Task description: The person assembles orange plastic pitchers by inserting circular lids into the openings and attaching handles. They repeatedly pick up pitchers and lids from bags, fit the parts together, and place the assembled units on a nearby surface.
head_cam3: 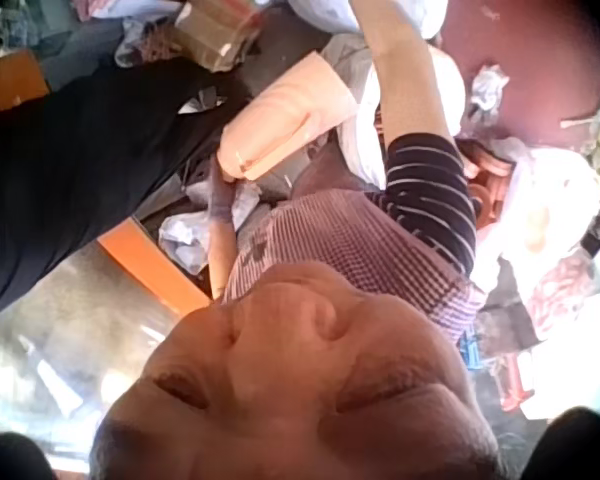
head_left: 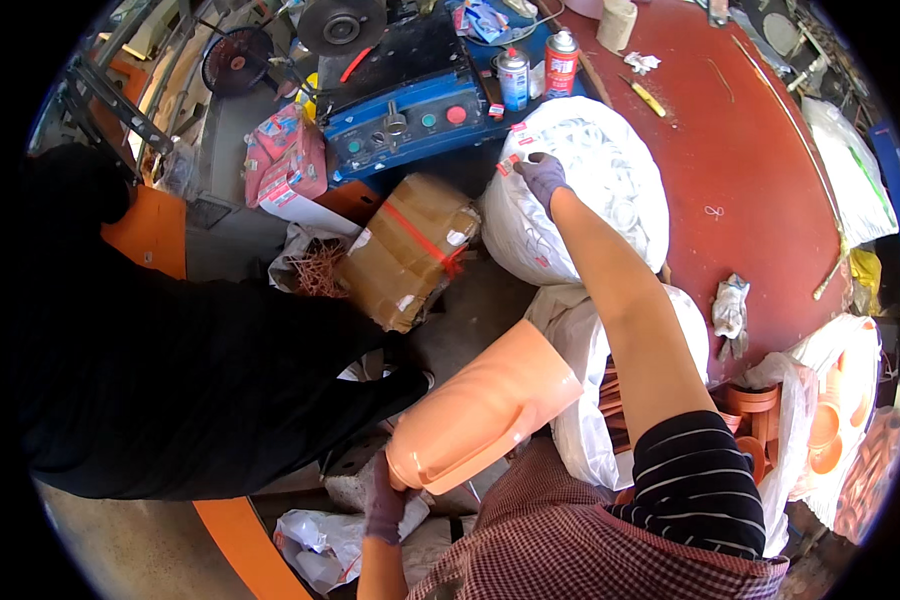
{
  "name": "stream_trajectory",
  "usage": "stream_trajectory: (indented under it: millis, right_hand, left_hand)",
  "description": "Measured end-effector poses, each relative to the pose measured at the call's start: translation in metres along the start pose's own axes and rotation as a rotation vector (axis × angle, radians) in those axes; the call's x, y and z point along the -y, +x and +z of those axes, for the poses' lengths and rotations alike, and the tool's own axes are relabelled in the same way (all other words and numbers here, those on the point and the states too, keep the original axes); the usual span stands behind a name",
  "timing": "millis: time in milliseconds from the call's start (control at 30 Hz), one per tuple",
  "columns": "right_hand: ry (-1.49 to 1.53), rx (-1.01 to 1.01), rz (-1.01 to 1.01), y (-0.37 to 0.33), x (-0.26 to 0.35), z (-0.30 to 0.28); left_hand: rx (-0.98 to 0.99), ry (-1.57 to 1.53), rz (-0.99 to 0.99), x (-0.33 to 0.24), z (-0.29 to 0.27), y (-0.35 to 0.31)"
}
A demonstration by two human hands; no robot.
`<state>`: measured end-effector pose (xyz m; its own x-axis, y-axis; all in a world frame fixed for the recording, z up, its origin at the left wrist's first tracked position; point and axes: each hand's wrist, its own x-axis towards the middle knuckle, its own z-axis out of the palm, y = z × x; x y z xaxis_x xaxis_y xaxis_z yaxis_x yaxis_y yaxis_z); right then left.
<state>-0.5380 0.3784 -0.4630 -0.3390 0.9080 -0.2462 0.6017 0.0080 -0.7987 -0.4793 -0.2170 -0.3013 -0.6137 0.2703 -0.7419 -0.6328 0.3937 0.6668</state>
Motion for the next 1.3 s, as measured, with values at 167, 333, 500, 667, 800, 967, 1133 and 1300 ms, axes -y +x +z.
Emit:
stream_trajectory:
  millis: [167,333,500,667,800,967,1133,1300]
  right_hand:
    - [-0.007,-0.017,0.131,-0.002,0.021,0.012]
    - [-0.007,-0.054,0.009,-0.016,0.027,0.009]
    - [0.049,-0.11,-0.325,-0.04,0.054,-0.012]
    - [0.354,0.024,-0.238,-0.13,0.083,-0.102]
    - [0.449,0.191,-0.215,-0.208,0.076,-0.156]
    - [0.554,0.452,-0.207,-0.327,0.095,-0.194]
    - [0.606,0.548,-0.227,-0.414,0.122,-0.203]
    - [0.638,0.547,-0.257,-0.469,0.133,-0.198]
  left_hand:
    - [0.012,-0.141,-0.267,0.035,-0.027,-0.026]
    - [-0.103,-0.288,-0.449,0.034,-0.024,-0.039]
    - [-0.067,-0.339,-0.389,0.029,-0.027,-0.051]
    - [-0.052,-0.389,-0.399,0.024,-0.034,-0.061]
    - [-0.02,-0.422,-0.32,0.026,-0.031,-0.066]
    - [0.083,-0.45,-0.245,0.028,-0.045,-0.078]
    - [0.118,-0.448,-0.178,0.02,-0.055,-0.113]
    - [0.094,-0.423,0.015,0.037,-0.072,-0.138]
